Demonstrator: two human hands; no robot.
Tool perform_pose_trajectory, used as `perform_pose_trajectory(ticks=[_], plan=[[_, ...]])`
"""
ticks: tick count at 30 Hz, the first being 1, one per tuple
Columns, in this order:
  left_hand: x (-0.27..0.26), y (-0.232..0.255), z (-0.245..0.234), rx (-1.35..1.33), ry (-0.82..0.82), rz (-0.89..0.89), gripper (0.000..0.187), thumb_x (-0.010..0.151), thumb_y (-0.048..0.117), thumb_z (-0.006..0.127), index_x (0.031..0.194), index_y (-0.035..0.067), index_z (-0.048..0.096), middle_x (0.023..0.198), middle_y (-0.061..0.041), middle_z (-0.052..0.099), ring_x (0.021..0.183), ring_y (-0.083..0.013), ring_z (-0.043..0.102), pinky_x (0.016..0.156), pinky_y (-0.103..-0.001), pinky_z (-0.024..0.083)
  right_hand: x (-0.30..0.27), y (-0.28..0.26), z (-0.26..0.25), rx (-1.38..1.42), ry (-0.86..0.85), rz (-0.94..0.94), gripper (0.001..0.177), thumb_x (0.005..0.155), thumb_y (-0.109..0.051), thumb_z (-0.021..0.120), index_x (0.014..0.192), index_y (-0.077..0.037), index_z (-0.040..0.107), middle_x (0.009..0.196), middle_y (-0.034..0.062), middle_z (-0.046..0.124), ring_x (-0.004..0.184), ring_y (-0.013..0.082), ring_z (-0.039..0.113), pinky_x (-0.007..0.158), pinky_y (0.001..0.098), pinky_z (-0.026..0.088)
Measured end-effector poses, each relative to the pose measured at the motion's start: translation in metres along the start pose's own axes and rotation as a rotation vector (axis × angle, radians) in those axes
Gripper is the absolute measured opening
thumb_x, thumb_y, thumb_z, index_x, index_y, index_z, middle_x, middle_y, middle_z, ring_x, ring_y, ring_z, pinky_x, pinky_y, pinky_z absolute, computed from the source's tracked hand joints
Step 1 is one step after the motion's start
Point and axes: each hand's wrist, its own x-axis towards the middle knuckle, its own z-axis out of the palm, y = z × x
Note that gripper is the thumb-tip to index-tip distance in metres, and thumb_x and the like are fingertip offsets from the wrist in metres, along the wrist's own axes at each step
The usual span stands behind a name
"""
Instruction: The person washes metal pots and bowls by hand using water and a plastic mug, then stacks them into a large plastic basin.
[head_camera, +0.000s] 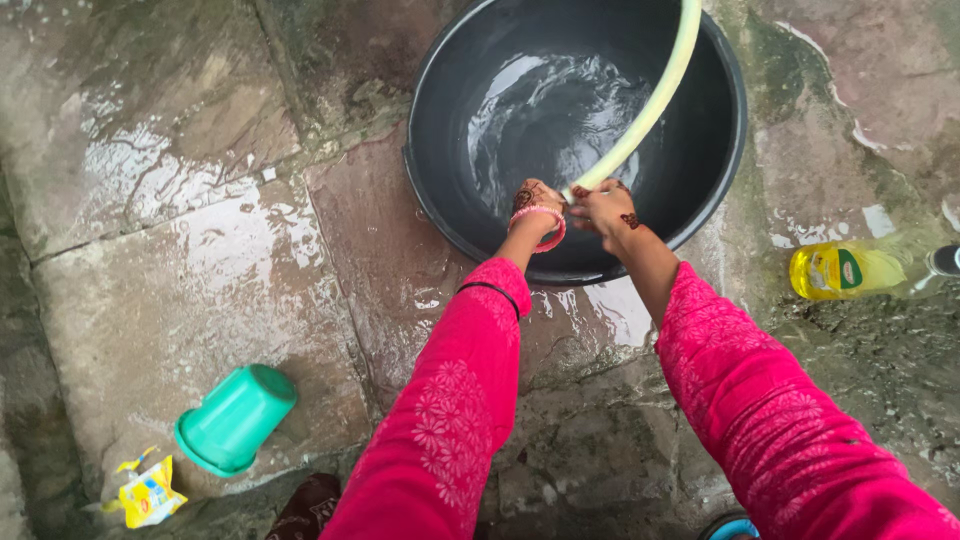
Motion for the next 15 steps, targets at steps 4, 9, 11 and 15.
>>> perform_pose_trajectory(ticks=[4,9,11,15], plan=[[-0.006,-0.008,-0.010,0.057,0.064,0.096,0.016,0.090,0.021,0.066,0.086,0.011,0.079,0.094,-0.018,0.076,0.090,-0.0318,0.077,0.077,-0.043,0.062,0.007,0.007,0.003,0.148,-0.219,0.029,0.018,0.100,-0.005,0.045,0.114,-0.007,0.055,0.113,0.0119,0.073,0.100,0.0240,0.075,0.076,0.0344,0.063],[-0.044,0.010,-0.053,0.033,0.092,0.093,0.016,0.088,0.022,0.068,0.092,0.012,0.080,0.097,-0.016,0.075,0.093,-0.0339,0.074,0.080,-0.045,0.060,0.005,0.011,0.006,-0.026,-0.251,-0.014,0.029,0.101,-0.001,0.039,0.120,-0.008,0.060,0.114,0.0076,0.072,0.099,0.0184,0.073,0.078,0.0321,0.060],[-0.068,0.027,-0.079,0.086,0.065,0.042,0.020,0.091,0.025,0.068,0.090,0.011,0.082,0.096,-0.015,0.077,0.095,-0.0307,0.076,0.084,-0.043,0.061,0.004,0.008,0.005,-0.098,-0.218,-0.027,0.032,0.098,0.001,0.041,0.119,-0.008,0.063,0.110,0.0064,0.073,0.095,0.0166,0.073,0.077,0.0314,0.059],[-0.094,0.056,-0.116,0.214,0.046,0.072,0.036,0.085,0.039,0.076,0.103,0.008,0.075,0.101,-0.016,0.077,0.098,-0.0324,0.075,0.085,-0.043,0.060,-0.007,-0.004,-0.009,-0.208,-0.200,-0.109,0.014,0.100,-0.004,0.054,0.100,-0.001,0.068,0.094,0.0098,0.076,0.080,0.0182,0.073,0.071,0.0345,0.057]])
